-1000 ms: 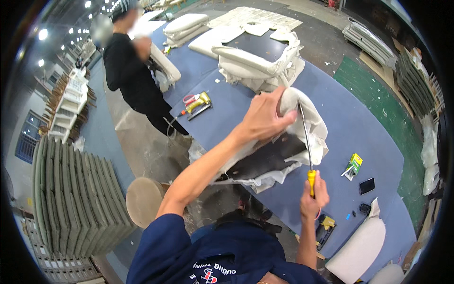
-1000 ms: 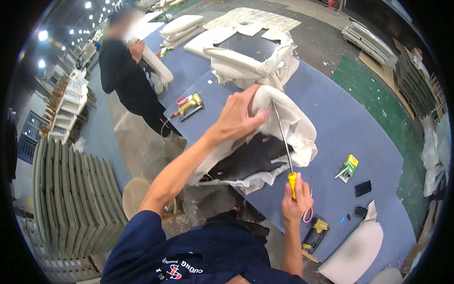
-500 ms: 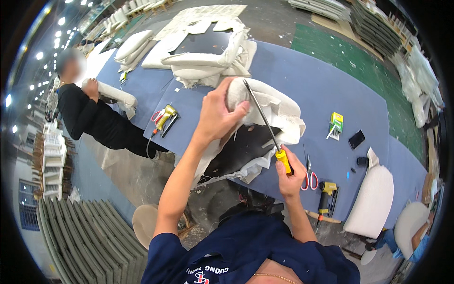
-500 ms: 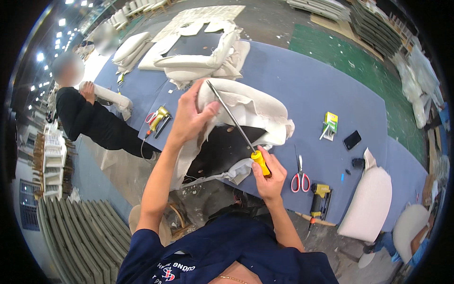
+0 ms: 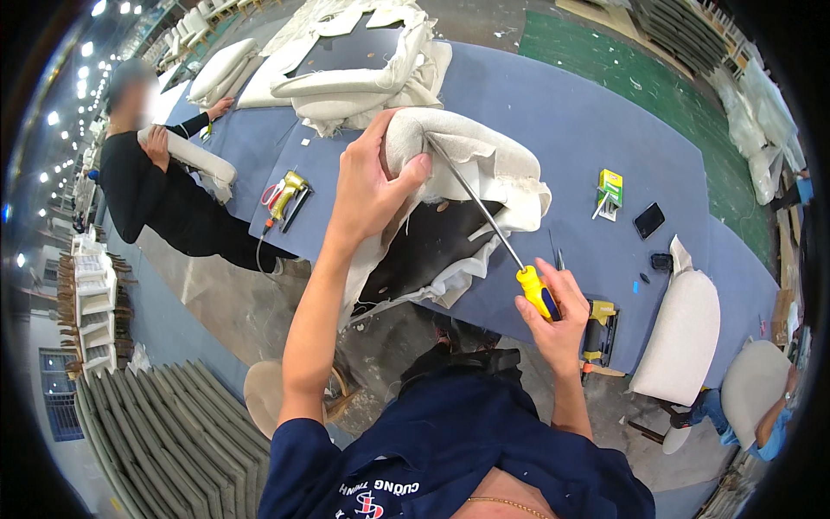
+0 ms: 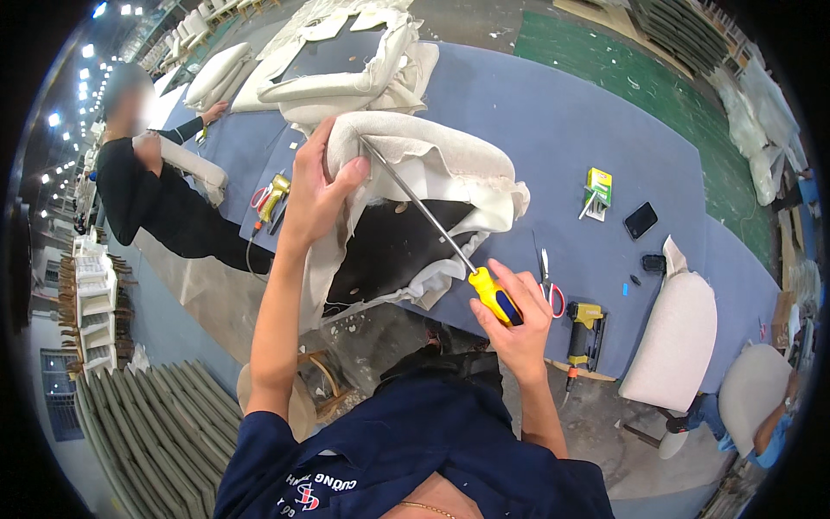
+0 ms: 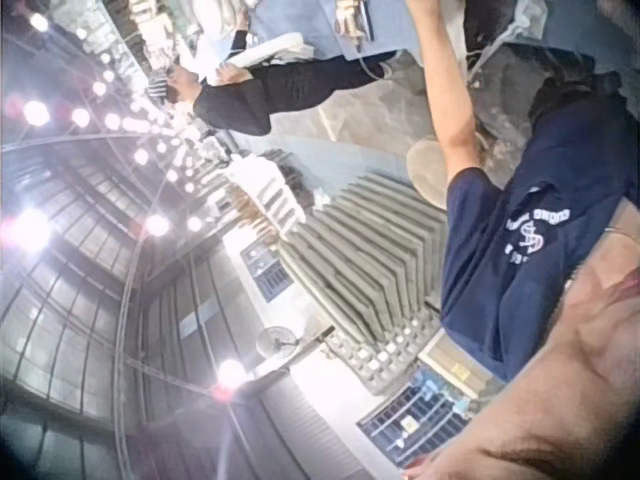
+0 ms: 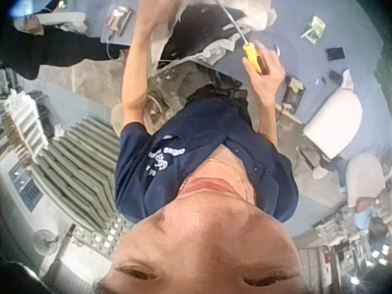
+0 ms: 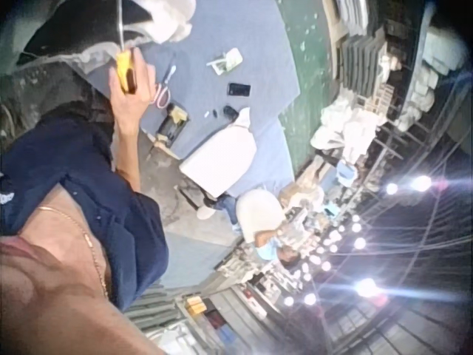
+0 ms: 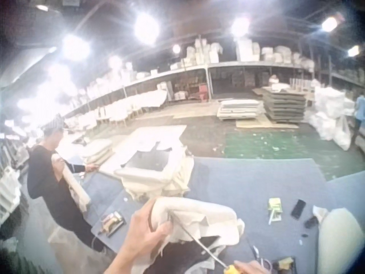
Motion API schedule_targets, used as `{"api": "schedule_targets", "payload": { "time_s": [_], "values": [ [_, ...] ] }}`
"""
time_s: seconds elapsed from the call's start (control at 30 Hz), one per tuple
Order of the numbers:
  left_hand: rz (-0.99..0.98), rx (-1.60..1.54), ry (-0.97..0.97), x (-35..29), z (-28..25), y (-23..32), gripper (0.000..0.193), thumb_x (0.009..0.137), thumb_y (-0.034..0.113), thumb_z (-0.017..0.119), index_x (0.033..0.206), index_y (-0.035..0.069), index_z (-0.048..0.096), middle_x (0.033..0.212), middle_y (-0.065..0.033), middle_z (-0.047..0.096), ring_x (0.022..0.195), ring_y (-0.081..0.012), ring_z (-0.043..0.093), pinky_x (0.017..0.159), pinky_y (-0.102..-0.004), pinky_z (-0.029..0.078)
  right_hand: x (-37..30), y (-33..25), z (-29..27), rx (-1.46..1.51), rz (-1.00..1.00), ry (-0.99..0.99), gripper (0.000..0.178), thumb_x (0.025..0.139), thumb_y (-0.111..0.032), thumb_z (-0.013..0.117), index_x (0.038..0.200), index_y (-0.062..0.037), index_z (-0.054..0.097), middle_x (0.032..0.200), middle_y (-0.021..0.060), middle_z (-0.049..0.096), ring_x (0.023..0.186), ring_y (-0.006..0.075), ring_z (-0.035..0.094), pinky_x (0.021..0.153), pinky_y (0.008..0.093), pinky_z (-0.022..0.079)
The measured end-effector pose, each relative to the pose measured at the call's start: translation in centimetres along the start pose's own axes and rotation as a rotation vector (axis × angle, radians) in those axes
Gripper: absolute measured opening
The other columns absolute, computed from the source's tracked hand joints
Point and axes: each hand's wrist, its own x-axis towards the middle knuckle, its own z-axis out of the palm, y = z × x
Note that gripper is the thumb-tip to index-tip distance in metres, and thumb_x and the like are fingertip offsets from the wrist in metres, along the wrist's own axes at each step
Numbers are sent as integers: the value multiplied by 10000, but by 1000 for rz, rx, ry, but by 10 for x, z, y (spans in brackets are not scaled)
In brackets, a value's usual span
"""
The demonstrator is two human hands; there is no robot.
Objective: The person covers a foam cushion with fabric, using a staple gun to secure the material to the back. They trim excess fabric with scissors and use a screwdriver to tuck the fabric into the cushion's crevices. The person repeatedly adjusts and smooths the fabric to ensure a tight fit.
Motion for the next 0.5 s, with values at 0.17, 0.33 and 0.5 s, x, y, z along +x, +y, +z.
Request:
{"api": "schedule_targets", "payload": {
  "time_s": [0.17, 0.33, 0.5],
  "values": [
    [-40, -24, -32, -1, 1, 7, 576, 829, 336, 709, 1258, -33, 599, 1071, -135, 689, 976, -201, 631, 908, -325, 487, -8, 7, -5, -86, -72, 44, 481, 805, -3, 783, 1278, -23, 696, 893, 119, 680, 711, 222, 626, 643, 313, 506],
    [-79, -29, -53, -5, 1, 10, 584, 841, 335, 703, 1279, -34, 590, 1093, -103, 674, 985, -164, 604, 900, -303, 480, 2, 1, -27, -300, -190, 63, 485, 793, -1, 783, 1270, -58, 713, 921, 120, 695, 696, 246, 649, 627, 316, 519],
    [-108, -11, -53, -7, -2, 13, 584, 844, 342, 701, 1280, -30, 590, 1057, -83, 679, 948, -145, 602, 865, -298, 490, 22, -26, -64, -529, -329, 10, 497, 772, -19, 805, 1256, -106, 734, 936, 98, 696, 677, 222, 649, 586, 308, 511]
  ]
}}
